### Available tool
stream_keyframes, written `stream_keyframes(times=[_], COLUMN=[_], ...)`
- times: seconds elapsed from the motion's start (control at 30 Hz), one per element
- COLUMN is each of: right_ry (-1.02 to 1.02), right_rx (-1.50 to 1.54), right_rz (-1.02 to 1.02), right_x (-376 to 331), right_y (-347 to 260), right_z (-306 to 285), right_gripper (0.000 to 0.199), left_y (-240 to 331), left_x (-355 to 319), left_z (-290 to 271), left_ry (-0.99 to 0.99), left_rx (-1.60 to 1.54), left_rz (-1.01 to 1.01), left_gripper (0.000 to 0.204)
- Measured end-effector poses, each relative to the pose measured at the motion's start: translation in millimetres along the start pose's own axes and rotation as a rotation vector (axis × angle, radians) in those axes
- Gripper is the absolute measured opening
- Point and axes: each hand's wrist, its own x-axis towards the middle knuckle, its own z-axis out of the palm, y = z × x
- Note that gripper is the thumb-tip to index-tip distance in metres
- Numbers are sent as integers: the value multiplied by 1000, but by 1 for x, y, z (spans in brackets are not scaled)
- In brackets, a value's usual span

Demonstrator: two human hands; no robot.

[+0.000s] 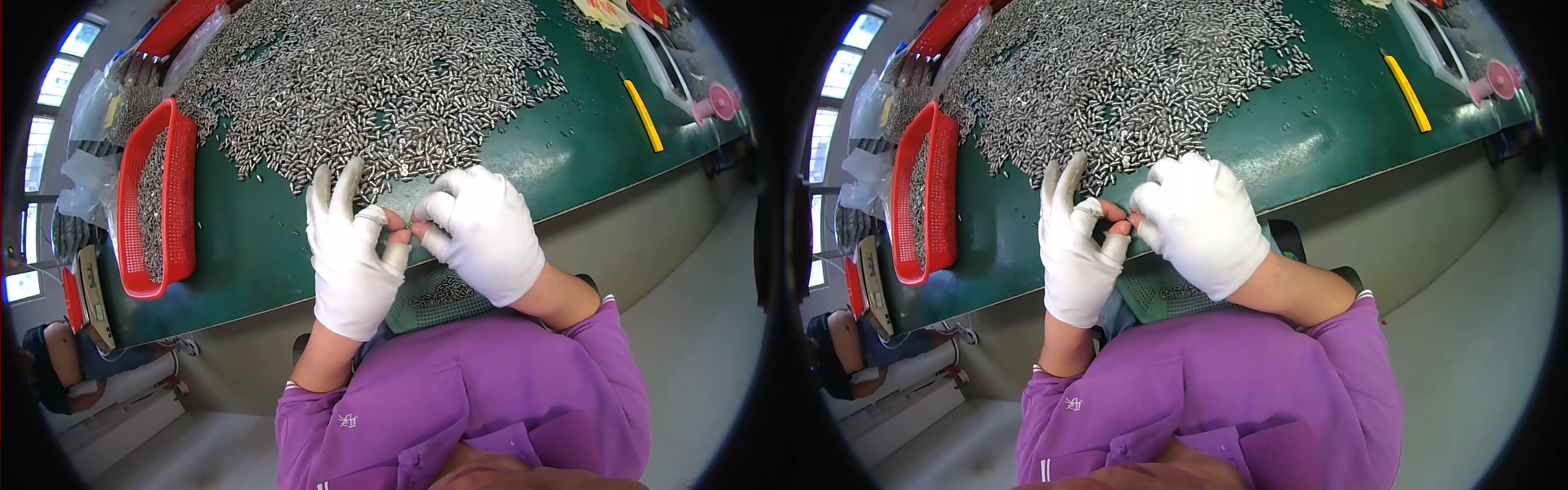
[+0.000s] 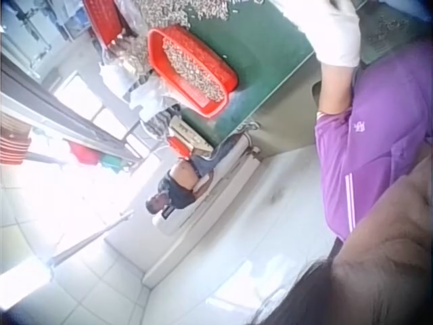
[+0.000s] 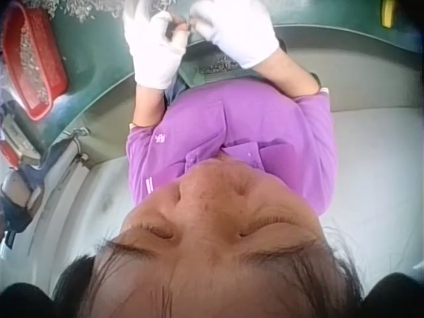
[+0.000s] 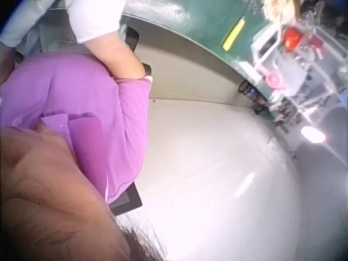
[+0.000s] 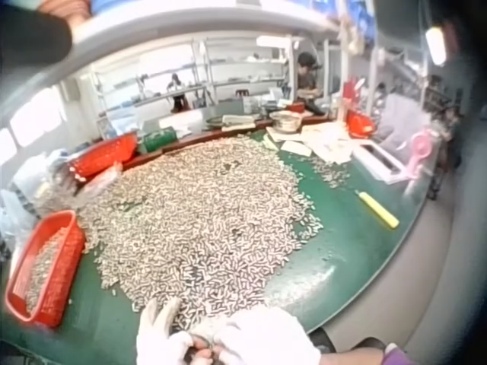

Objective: Inspecting and sorting a large quantity of small metal pins on a workbench.

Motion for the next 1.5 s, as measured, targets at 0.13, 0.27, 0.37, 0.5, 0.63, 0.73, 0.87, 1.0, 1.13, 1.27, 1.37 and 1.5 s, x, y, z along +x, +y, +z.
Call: stream_keyframes(times=[0.13,0.27,0.37,0.5,0.63,0.73,0.87,1.0,1.13,1.27,1.37,1.5], right_ry=[11,8,9,-20,-26,-19,-27,-173,-106,121,115,75], right_rx=[48,58,37,48,55,52,54,141,186,-23,-97,-158], right_rz=[16,27,13,34,10,7,3,-92,-79,48,51,53], right_x=[-2,-4,-6,-8,-10,-10,-13,-18,-17,-6,1,3], right_y=[0,-1,0,0,1,0,2,13,26,28,24,20], right_z=[1,0,-1,-5,-5,-6,-7,-22,-27,-27,-20,-12], right_gripper=[11,11,11,13,11,11,11,10,8,11,13,11], left_y=[0,-1,0,0,1,1,1,-1,-7,-17,-18,-13], left_x=[0,1,1,0,-1,0,-1,2,0,-5,1,9], left_z=[1,0,-1,-1,-2,-3,-4,-14,-13,-1,3,7], left_ry=[-5,-20,-33,-49,-67,-68,-72,-209,-149,141,197,162], left_rx=[-49,-75,-138,-132,-132,-140,-70,-156,-251,-82,57,120], left_rz=[2,5,3,10,5,12,106,249,185,65,-3,-17], left_gripper=[22,20,19,19,18,17,23,15,17,24,26,28])
